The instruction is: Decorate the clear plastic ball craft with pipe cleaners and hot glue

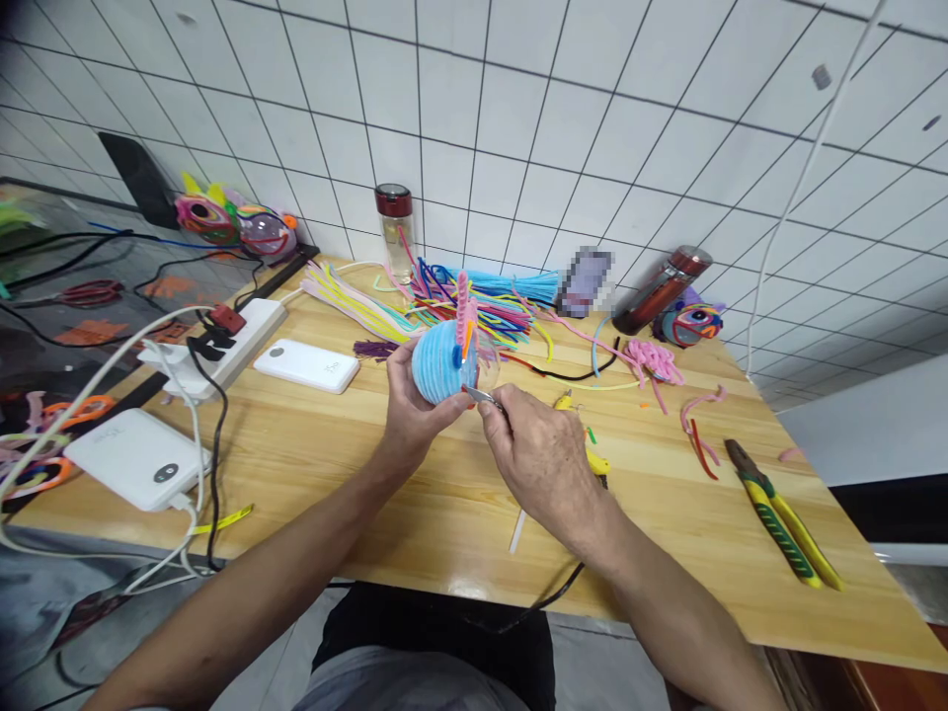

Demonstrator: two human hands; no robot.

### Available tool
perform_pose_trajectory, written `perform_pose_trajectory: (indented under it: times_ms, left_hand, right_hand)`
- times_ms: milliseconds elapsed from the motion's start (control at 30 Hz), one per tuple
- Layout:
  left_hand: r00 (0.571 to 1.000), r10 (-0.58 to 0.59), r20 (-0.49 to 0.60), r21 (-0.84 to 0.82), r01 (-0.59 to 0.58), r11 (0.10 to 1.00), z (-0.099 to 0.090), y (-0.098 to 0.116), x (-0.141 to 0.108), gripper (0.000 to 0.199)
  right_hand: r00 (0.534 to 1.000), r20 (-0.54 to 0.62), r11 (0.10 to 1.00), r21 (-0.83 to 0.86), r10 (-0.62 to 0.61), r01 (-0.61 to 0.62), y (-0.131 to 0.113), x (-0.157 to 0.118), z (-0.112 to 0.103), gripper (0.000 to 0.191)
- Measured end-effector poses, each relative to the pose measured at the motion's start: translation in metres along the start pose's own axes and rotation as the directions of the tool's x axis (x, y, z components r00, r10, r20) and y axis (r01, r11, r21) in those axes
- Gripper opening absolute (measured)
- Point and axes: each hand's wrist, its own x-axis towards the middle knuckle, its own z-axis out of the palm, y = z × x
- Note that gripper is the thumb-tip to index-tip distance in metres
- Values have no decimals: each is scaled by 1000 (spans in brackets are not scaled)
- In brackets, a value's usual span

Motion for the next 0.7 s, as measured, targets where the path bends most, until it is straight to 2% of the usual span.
perform_pose_trajectory:
  times_ms: [233, 467, 700]
  left_hand:
    - [1000, -9, -1, 16, 9, 1000, 0, 0, -1, 101]
    - [1000, 3, 10, -4, -2, 1000, 0, 0, -1, 99]
    - [1000, -11, 9, -4, 11, 1000, 0, 0, 0, 99]
  right_hand:
    - [999, -51, 999, -32, 11, -12, -3, -3, 7, 36]
    - [998, -7, 995, 84, 60, -59, -4, -1, 6, 22]
    - [996, -21, 989, 127, 84, -81, -4, 0, 8, 19]
